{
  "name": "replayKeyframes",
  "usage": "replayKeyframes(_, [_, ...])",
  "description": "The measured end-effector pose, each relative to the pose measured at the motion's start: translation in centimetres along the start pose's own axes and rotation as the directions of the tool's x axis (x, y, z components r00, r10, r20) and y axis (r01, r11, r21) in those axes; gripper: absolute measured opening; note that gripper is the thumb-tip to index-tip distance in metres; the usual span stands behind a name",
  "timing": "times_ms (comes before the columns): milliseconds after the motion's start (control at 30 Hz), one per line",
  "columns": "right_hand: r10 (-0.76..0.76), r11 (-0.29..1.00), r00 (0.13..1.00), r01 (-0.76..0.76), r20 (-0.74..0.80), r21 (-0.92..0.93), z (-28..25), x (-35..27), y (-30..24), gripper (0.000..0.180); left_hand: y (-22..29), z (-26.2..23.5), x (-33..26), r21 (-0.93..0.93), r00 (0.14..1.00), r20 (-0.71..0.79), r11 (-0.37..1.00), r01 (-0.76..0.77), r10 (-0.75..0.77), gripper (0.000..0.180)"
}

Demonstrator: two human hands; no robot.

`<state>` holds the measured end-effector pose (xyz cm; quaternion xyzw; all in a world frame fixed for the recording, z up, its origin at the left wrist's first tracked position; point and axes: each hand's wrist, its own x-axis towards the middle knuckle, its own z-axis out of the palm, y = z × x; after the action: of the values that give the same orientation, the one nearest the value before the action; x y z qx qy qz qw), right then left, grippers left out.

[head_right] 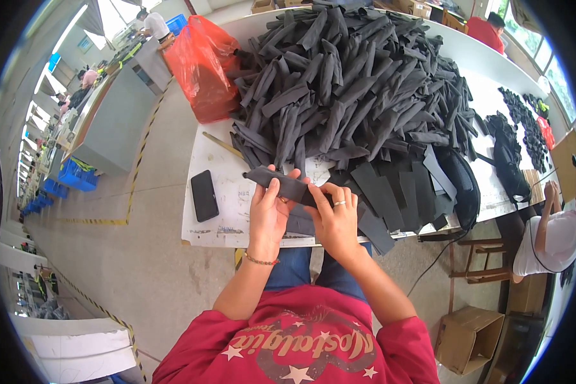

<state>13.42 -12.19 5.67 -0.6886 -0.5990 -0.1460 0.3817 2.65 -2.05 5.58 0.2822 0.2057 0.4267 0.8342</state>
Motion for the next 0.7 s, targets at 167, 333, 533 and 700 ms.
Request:
replayKeyframes(167, [0.074,0.947,0.997,-0.080,0.029,0.313,1.4,-0.2,-1.9,0.057,-0.9,-0.5,0.4,-0.035,0.978,0.206,0.999,0.012,-0.005,0.036])
replayKeyframes(333, [0.040,0.961,0.989,-0.077,0.144,0.266,1.9,-2.4,-0.5,0.041,-1.4,-2.0,0.7,0.126,0.979,0.184,0.986,-0.107,0.083,0.025])
replayKeyframes(533, [-0.129,0.910,0.964,0.022,0.234,0.414,2.6,-0.5,0.0,0.036,-2.1,-2.4,0.1,0.006,0.991,0.136,1.000,-0.006,0.005,0.025])
replayKeyframes(700, [-0.126,0.950,0.959,0.042,0.256,0.310,0.6,-1.2,-0.3,0.032,-0.4,-2.9,0.6,0.009,0.999,0.052,1.000,0.003,-0.003,0.028])
